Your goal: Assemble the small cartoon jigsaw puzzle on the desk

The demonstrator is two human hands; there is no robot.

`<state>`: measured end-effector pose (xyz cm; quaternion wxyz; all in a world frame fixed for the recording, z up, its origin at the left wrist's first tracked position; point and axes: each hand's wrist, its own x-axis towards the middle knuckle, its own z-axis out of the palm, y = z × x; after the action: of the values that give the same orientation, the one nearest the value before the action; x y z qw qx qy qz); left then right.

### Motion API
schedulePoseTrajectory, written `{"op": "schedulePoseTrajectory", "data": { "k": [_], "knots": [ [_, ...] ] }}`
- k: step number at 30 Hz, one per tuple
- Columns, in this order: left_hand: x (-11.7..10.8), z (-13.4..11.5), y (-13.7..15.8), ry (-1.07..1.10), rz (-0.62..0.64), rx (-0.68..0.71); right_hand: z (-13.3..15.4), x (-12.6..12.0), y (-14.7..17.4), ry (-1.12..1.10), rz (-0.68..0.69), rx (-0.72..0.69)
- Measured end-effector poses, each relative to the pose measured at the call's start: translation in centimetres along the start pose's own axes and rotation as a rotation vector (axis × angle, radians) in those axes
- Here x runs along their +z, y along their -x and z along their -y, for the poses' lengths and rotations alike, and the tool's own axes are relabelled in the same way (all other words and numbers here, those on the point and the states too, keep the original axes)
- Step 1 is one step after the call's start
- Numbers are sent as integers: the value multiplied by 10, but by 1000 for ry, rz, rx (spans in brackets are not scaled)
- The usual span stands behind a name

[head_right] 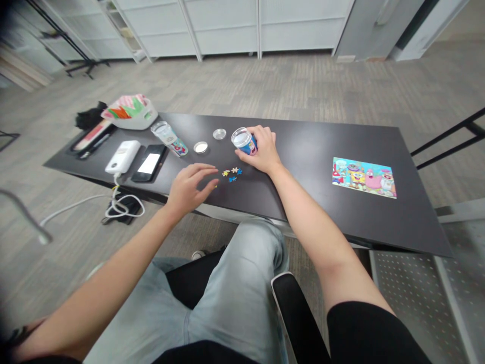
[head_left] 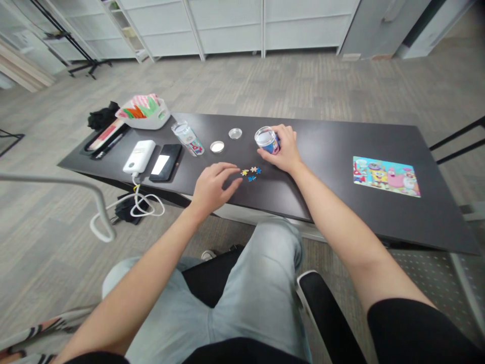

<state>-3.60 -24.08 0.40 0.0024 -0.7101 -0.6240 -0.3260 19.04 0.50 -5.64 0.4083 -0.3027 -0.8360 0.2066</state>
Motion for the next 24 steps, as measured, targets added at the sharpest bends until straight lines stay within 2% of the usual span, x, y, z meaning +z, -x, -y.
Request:
{"op": "schedulePoseTrajectory", "data": {
  "k": [2, 5, 7, 9, 11, 13, 16, 19, 21, 24],
  "knots": [
    [-1, 10, 37, 24, 97, -3, -1, 0, 0, 8, 2, 2],
    [-7, 15, 73, 60, 213, -8, -2, 0, 1, 8, -5, -1],
    [-13, 13, 83, 55, 212, -3, -2, -1, 2, 3, -10, -3],
    [-19, 6, 81, 35, 135, -7, -2, -1, 2, -2, 0, -10],
    [-21, -3, 61, 27, -26, -34, -2, -1, 2, -3, 19, -21],
    [-17, -12, 24, 35, -170, -54, -3, -1, 2, 2, 38, -22],
    [-3, -21, -49, 192, -260, -42, -4, -3, 2, -9, 48, -13],
    [12, -20, -110, 310, -276, -66, -4, -7, 3, -30, 50, -27],
    [19, -16, -130, 324, -230, -50, -2, -8, 3, -27, 54, -30],
    [25, -7, -121, 300, -213, 2, 1, -8, 2, -11, 52, 6]
  ]
}}
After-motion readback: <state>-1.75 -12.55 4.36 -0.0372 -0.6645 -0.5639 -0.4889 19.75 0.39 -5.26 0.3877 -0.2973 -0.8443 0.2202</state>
